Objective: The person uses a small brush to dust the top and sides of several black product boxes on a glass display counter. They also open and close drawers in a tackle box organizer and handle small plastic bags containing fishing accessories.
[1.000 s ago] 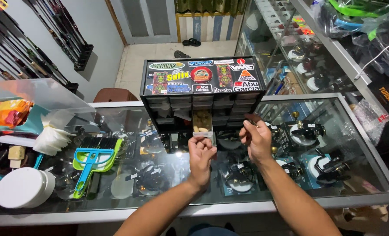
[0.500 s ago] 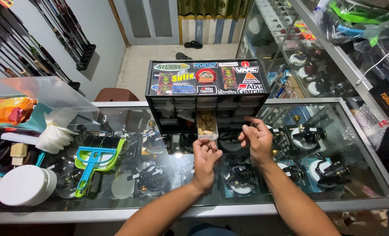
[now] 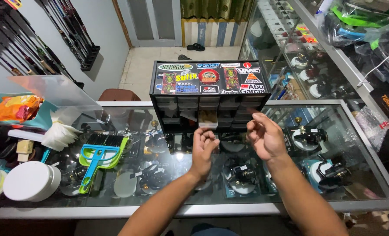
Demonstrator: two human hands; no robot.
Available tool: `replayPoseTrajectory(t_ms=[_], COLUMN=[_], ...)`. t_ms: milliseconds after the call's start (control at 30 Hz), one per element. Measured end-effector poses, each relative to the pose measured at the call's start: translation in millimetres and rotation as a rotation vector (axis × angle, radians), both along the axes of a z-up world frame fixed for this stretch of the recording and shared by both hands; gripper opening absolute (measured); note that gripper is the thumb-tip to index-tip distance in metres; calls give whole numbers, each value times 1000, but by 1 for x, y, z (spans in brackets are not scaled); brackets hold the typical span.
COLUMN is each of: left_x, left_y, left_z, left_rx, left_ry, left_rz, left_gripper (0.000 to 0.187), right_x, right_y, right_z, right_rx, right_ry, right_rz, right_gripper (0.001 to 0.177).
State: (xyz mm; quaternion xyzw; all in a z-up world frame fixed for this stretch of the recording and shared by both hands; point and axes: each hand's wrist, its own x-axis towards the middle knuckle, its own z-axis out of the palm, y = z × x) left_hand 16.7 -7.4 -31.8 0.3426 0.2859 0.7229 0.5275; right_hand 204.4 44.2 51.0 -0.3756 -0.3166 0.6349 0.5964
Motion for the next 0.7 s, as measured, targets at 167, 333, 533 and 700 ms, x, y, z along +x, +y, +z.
replayPoseTrajectory(t_ms=[167, 333, 533, 700], left_x=[-16, -29, -39, -42], left_y=[17, 29, 37, 22], left_z=[3, 5, -5, 26], left_rx=[13, -28, -95, -24], left_ry=[86, 159, 99, 63], left_rz=[-71, -84, -39, -163], left_gripper=[62, 67, 41, 57], right_x=[-6, -13, -24, -31], right_y=[6, 2, -18, -26], right_z=[-15, -18, -23, -21], right_rx=[25, 83, 78, 93], right_ry=[22, 19, -50, -28], right_rz=[-55, -95, -259, -365], right_gripper=[11, 17, 20, 20])
